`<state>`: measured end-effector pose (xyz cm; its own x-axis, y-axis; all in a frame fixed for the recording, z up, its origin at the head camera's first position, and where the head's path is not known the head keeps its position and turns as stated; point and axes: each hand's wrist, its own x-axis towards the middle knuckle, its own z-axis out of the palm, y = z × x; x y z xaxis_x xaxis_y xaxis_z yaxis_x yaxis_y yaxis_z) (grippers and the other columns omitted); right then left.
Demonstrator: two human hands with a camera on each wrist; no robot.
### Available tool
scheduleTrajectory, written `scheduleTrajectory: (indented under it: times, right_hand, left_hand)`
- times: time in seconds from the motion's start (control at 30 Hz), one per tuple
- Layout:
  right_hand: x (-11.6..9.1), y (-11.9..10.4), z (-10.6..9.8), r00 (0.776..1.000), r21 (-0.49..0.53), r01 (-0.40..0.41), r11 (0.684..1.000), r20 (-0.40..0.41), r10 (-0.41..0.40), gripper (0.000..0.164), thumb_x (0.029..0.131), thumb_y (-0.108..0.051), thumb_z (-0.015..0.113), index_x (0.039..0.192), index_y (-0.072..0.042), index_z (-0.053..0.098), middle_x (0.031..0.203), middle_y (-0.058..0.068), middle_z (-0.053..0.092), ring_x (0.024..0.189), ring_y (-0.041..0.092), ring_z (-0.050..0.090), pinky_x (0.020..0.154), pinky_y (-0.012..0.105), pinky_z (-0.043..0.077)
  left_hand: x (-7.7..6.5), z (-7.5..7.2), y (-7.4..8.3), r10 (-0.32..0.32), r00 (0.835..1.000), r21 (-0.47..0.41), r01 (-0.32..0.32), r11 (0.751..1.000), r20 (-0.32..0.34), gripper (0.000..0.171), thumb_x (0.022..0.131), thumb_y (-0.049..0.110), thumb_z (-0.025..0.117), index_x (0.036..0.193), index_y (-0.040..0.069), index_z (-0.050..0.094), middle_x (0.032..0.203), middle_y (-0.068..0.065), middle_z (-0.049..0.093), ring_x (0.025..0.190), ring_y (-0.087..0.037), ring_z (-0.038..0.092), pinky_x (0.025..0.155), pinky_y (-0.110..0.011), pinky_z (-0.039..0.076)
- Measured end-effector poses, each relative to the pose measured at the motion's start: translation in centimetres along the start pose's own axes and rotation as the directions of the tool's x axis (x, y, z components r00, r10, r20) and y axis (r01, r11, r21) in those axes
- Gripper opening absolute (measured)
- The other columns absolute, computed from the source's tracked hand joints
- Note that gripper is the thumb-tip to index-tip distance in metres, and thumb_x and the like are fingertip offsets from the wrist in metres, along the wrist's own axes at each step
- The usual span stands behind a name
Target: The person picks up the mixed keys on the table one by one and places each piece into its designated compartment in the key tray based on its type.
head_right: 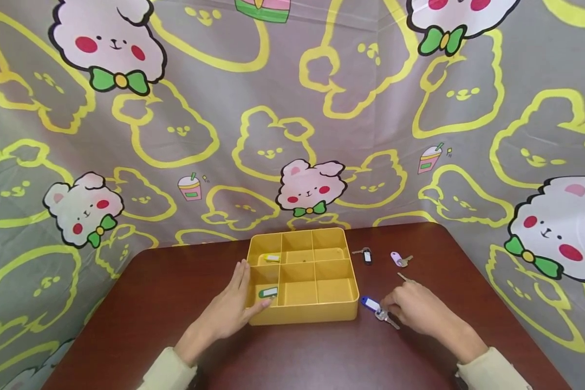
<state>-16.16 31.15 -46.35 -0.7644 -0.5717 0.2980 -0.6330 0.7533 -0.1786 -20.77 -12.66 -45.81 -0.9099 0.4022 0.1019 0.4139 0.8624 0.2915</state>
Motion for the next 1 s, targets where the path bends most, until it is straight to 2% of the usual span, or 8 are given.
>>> scheduleTrajectory:
  times: [0.27,0.53,0.67,0.87,1.0]
  right_hand:
    - [0.5,0.2,-0.2,0.997,0.011,0.017,1.0,-0.073,-0.016,0.011,0.085,-0.007,0.083,0.09,-0.017,0.084,0.086,-0.011,0.082,0.079,-0.002,0.073,0.065,0.027,0.06]
    - [0.9,0.4,-0.7,0.983,-0.005,0.016,1.0,-0.185,-0.017,0.013,0.081,-0.006,0.086,0.09,-0.015,0.086,0.084,-0.005,0.083,0.076,-0.006,0.07,0.058,0.016,0.052]
    - [1.1,0.2,-0.9,0.98,0.016,-0.022,1.0,-0.197,0.024,0.012,0.083,-0.005,0.085,0.091,-0.013,0.086,0.086,-0.004,0.083,0.075,-0.01,0.065,0.057,0.014,0.047]
    - [1.5,-0.2,-1.1,0.977,0.03,-0.056,0.998,-0.206,0.061,0.014,0.085,-0.006,0.084,0.094,-0.017,0.086,0.089,-0.008,0.083,0.08,-0.008,0.069,0.063,0.018,0.055]
    - [1.8,-0.3,-1.1,0.972,0.046,-0.044,0.998,-0.23,0.053,0.016,0.084,-0.004,0.084,0.094,-0.017,0.087,0.089,-0.009,0.083,0.08,-0.01,0.068,0.064,0.012,0.052]
  left_hand:
    - [0.0,0.0,-0.1,0.004,1.0,0.007,-0.004,1.0,0.01,0.117,0.096,0.081,0.045,0.166,-0.005,0.008,0.176,-0.023,0.001,0.166,-0.038,0.01,0.129,-0.047,0.031]
    - [0.1,0.1,-0.2,0.003,1.0,-0.003,-0.003,1.0,0.001,0.115,0.097,0.079,0.045,0.166,-0.005,0.01,0.176,-0.024,0.003,0.166,-0.039,0.01,0.127,-0.048,0.034]
    - [0.1,0.2,-0.2,0.003,1.0,-0.003,-0.003,1.0,-0.005,0.114,0.098,0.079,0.045,0.166,-0.005,0.01,0.176,-0.024,0.003,0.166,-0.038,0.01,0.127,-0.048,0.035]
    - [0.1,0.3,-0.2,0.014,1.0,0.003,-0.014,1.0,-0.022,0.113,0.098,0.078,0.045,0.165,-0.006,0.013,0.176,-0.025,0.004,0.165,-0.039,0.011,0.127,-0.048,0.035]
    - [0.1,0.3,-0.3,0.014,1.0,0.001,-0.014,1.0,-0.024,0.113,0.098,0.078,0.046,0.165,-0.007,0.013,0.176,-0.025,0.005,0.165,-0.039,0.011,0.127,-0.048,0.034]
